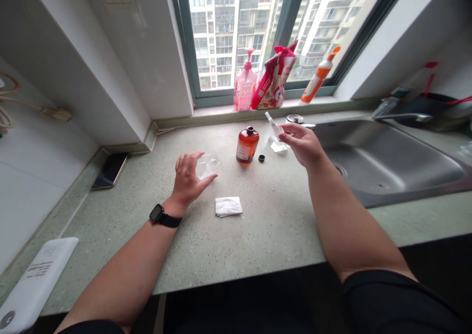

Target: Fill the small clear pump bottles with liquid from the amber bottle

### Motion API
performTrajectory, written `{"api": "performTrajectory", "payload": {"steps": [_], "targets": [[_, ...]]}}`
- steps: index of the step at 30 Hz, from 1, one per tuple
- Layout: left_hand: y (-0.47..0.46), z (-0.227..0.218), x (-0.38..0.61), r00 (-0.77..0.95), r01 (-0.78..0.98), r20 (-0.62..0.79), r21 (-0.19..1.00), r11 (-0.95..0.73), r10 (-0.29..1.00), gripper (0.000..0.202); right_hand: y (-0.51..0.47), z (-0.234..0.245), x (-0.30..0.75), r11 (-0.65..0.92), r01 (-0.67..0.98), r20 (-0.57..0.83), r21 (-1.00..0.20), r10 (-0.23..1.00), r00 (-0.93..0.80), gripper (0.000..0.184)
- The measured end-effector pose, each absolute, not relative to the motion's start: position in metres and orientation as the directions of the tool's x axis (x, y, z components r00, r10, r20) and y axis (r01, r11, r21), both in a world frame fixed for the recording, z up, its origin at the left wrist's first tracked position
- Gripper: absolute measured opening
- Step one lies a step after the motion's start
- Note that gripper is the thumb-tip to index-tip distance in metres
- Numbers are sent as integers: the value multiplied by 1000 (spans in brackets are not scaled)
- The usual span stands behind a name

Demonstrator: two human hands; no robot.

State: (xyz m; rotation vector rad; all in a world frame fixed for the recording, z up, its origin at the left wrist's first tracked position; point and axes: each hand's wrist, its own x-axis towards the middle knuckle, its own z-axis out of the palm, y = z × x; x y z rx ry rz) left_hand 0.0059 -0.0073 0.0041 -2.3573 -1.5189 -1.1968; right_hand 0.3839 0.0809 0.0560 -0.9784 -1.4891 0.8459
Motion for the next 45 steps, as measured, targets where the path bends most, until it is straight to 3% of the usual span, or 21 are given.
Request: {"api": "performTrajectory", "payload": {"steps": [2, 5, 8, 11, 20, 34, 45], "targets": [[-7, 4, 6, 197, 802, 657, 320, -505, 728, 73, 86, 55, 405, 319, 141, 317, -937, 948, -38, 61], [-7, 4, 6, 201, 795, 664, 319, -516, 720, 71, 84, 51, 427, 135, 272, 94, -953, 983, -156, 68], [-7, 4, 5, 204, 792, 661, 322, -519, 722, 69, 80, 48, 437, 23, 458, -122, -889, 951, -285, 64], [-7, 5, 5, 209, 790, 656, 324, -521, 725, 70, 81, 45, 439, 17, 585, -208, -811, 926, -316, 54], [-6, 4, 4, 233, 787, 644, 316, -530, 729, 67, 90, 40, 446, 61, 822, -229, -567, 946, -229, 37], [-6, 3, 4, 238, 781, 653, 311, -541, 719, 68, 93, 39, 444, 137, 845, -228, -517, 929, -290, 37], [-6, 3, 4, 237, 786, 658, 303, -539, 715, 69, 93, 40, 441, 90, 859, -169, -503, 965, -200, 40]]}}
